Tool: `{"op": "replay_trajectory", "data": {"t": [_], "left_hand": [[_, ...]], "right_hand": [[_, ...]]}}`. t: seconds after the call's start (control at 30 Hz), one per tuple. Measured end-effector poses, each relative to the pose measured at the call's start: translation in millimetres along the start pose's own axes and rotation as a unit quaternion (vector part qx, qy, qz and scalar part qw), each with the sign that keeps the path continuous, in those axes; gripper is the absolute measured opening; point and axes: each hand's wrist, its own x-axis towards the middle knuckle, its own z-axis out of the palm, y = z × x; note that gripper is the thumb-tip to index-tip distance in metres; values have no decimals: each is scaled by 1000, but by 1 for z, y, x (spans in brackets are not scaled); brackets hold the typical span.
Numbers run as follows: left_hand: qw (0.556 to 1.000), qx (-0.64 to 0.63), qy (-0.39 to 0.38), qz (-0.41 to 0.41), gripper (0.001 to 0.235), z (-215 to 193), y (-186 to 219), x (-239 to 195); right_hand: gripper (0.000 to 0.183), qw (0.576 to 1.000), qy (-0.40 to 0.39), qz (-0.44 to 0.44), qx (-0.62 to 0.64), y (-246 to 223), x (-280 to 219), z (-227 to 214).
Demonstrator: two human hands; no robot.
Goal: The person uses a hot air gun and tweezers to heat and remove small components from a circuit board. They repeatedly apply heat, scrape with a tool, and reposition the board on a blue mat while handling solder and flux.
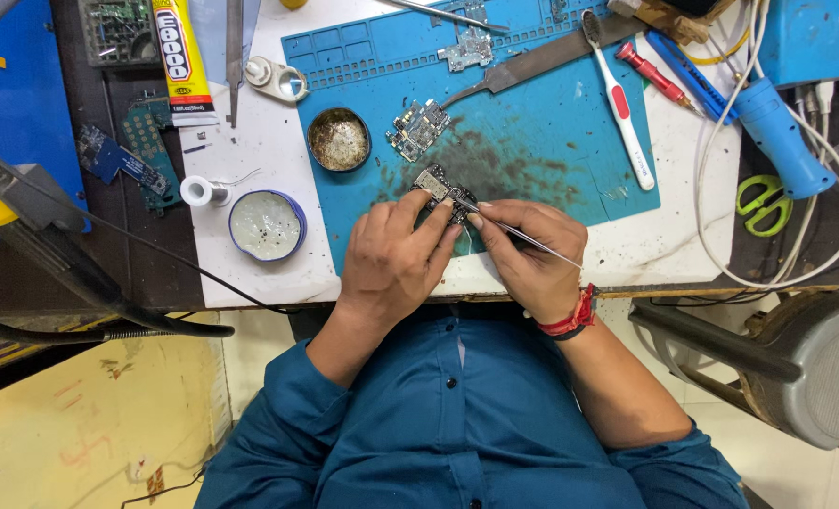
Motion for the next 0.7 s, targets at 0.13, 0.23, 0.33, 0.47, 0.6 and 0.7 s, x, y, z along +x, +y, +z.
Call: {"op": "replay_trajectory", "data": {"t": [0.13, 0.23, 0.33, 0.47, 0.6, 0.7], "left_hand": [[1000, 4, 2, 1, 29, -1, 1, 0], [1000, 0, 0, 1, 29, -1, 0, 2], [1000, -1, -2, -2, 29, -2, 1, 1], [1000, 1, -4, -3, 29, -2, 1, 1], [1000, -2, -2, -3, 29, -2, 1, 1], [1000, -2, -3, -3, 29, -1, 1, 0]], "right_hand": [[14, 1000, 0, -10, -4, 1, 1, -1], [13, 1000, 2, -5, 0, 1, 1, 0], [13, 1000, 3, -9, -3, 1, 0, 0], [14, 1000, 2, -5, -7, 1, -1, 0], [14, 1000, 4, 3, -2, 2, 0, 0], [14, 1000, 5, -11, -13, 2, 0, 0]]}}
